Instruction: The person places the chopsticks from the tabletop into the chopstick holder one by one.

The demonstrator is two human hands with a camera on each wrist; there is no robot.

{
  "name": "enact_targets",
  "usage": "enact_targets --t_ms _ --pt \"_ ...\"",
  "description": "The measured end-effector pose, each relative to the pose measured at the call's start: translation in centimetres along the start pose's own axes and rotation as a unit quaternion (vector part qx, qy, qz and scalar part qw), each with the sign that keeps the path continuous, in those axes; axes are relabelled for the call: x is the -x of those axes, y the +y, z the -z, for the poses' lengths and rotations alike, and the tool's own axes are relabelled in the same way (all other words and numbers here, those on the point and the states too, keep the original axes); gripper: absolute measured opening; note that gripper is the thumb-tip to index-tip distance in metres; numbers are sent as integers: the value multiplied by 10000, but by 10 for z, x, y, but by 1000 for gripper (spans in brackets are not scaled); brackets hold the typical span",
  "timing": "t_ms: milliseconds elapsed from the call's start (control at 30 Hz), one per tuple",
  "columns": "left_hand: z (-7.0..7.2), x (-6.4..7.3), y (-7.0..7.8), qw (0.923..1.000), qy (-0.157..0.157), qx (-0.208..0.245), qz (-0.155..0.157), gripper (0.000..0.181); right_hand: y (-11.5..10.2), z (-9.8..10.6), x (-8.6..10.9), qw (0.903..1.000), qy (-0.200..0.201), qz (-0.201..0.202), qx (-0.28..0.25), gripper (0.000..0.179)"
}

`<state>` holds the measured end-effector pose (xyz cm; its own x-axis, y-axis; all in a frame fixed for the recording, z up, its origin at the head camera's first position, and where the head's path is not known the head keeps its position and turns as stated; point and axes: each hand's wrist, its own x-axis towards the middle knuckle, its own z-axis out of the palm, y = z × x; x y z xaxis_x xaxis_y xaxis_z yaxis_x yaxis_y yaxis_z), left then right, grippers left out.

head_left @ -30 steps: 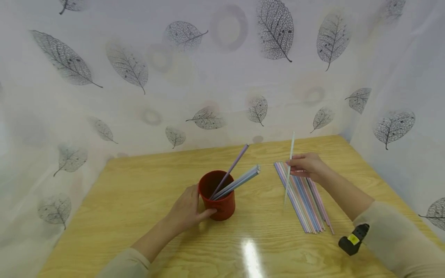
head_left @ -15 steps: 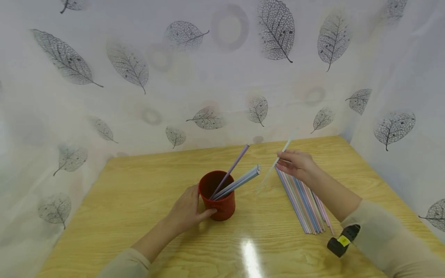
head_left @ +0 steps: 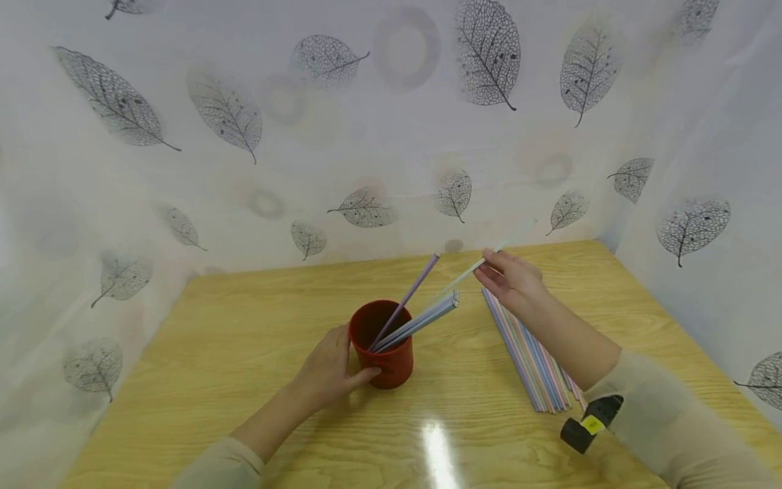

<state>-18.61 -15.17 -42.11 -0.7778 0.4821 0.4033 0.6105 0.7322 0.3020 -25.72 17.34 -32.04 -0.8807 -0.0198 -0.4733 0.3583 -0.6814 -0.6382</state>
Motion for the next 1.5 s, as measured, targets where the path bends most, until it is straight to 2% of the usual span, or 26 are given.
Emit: enact_targets --t_ms 167,300,433,533,733,967,1200,1267,1333,1433,1500 --pt "0 -1 -1 9999 70 -50 -101 83 9 -8 -1 9984 -449 321 113 13" --pt "0 -1 -1 9999 66 -100 -105 83 20 -13 -3 9930 -810 803 320 11" --pt "0 1 -2 9999 37 -128 -76 83 32 -17 -7 9862 -990 1209 546 11" --pt "-1 1 -2 9998 73 -151 -96 83 43 -20 -10 9787 -1121 1533 777 10" --pt "-3 0 -2 9993 188 -214 -225 83 63 -24 -9 9564 -1579 2092 1287 15" --pt "0 1 0 9998 118 -90 -124 83 75 -25 -8 9507 -1847 1846 1672 19" --pt "1 1 1 10000 42 -59 -59 82 83 -20 -11 9380 -2164 1612 2176 14" --pt "1 1 2 10000 40 -59 -57 82 85 -18 -11 9314 -2261 1596 2362 9" --pt "1 0 2 10000 31 -43 -56 82 88 -16 -13 9237 -2321 1641 2570 15" --pt "1 0 2 10000 20 -26 -65 82 91 -13 -15 9031 -2386 1792 3087 31" --pt "1 0 2 10000 24 -21 -83 82 92 -11 -17 8928 -2408 1867 3318 36"
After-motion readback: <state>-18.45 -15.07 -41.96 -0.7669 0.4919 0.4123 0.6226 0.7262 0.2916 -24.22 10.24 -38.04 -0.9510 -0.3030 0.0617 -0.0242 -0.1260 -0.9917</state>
